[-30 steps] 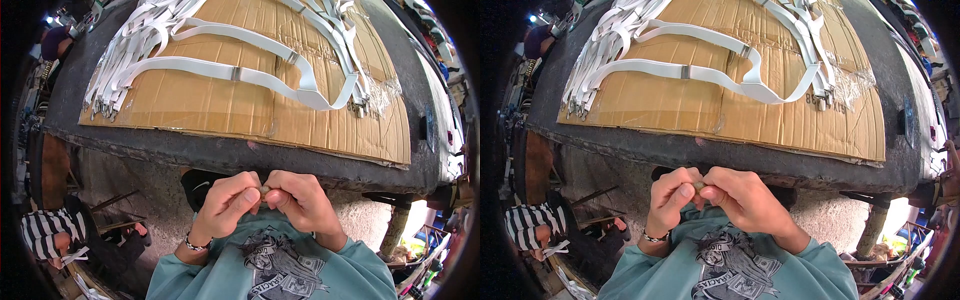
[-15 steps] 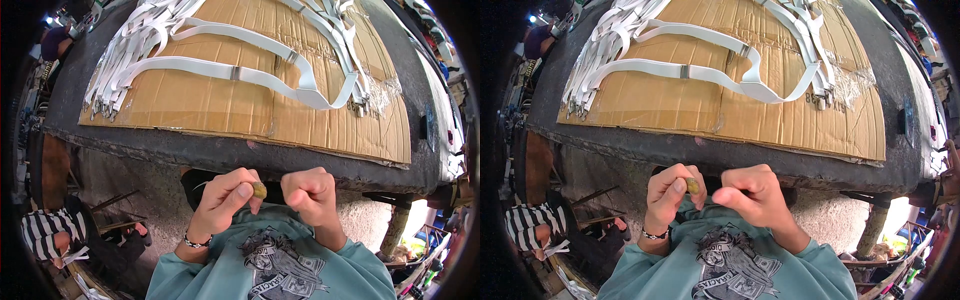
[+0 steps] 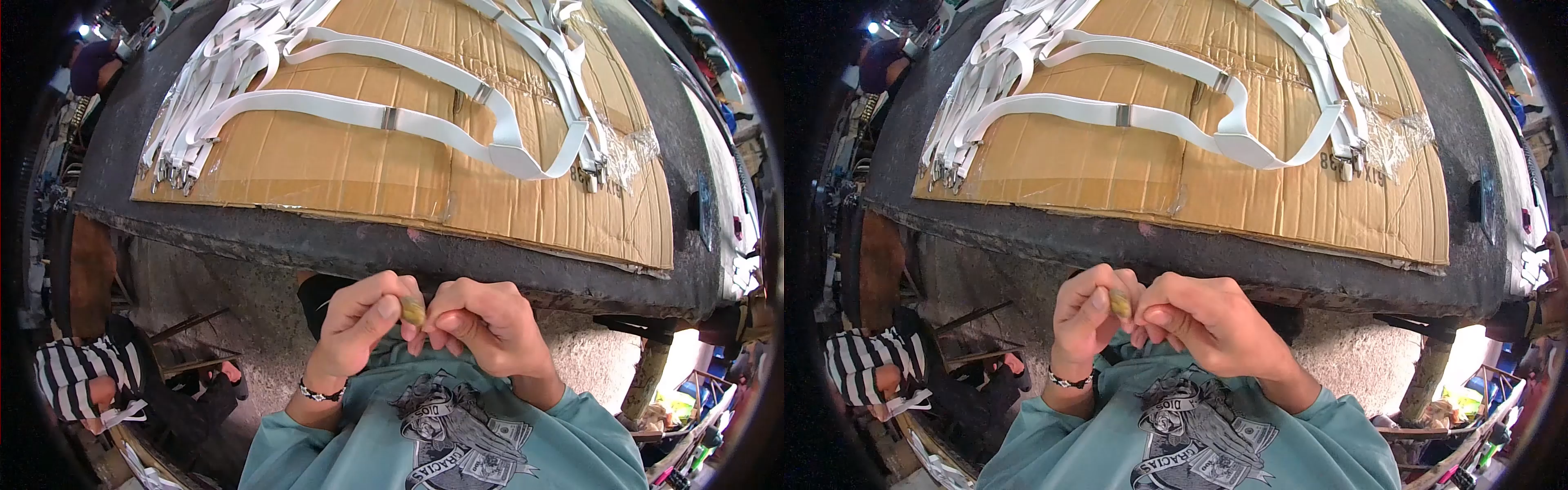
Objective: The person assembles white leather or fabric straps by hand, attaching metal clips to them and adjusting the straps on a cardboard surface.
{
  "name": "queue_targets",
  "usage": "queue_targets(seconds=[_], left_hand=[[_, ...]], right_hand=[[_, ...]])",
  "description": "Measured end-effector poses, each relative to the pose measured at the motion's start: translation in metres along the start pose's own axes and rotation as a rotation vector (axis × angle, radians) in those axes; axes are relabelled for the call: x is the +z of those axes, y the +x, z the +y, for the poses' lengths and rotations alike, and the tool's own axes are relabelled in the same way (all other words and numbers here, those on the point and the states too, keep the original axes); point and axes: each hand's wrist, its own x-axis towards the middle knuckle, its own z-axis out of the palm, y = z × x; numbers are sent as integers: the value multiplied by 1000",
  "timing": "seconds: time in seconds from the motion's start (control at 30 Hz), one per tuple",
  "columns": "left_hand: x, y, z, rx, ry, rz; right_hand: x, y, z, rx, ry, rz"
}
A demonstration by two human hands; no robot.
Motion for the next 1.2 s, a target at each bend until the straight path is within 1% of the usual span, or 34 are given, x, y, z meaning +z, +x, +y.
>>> queue_targets(seconds=[0.03,0.13,0.23,0.33,0.43,0.53,0.63,0.73,0.83,0.9,0.93,1.03,1.17,1.2], left_hand=[[-2,1,-1,14,-46,1],[-3,1,0,62,-42,7],[1,2,4,101,158,43],[6,3,9,115,249,89],[9,5,12,187,473,125],[7,5,20,283,724,76],[12,8,28,335,854,86],[19,9,30,335,927,161],[19,10,28,354,974,142],[20,11,28,347,991,102],[20,11,28,345,997,77],[21,10,24,306,996,114],[21,11,23,277,874,117],[19,10,21,271,857,123]], right_hand=[[0,0,-1,24,48,3],[-2,-1,6,40,26,64],[-10,-3,12,-53,-146,27],[-6,-4,15,31,-116,112],[0,-4,11,30,2,226],[13,2,0,1,34,380],[8,-2,-1,7,147,317],[0,-5,-5,92,170,242],[0,-4,7,-39,136,222],[1,-5,6,-13,47,194],[1,-5,5,-1,0,186],[3,-1,0,0,-82,215],[-1,-2,7,-101,-144,194],[-2,-4,4,-71,-143,179]])
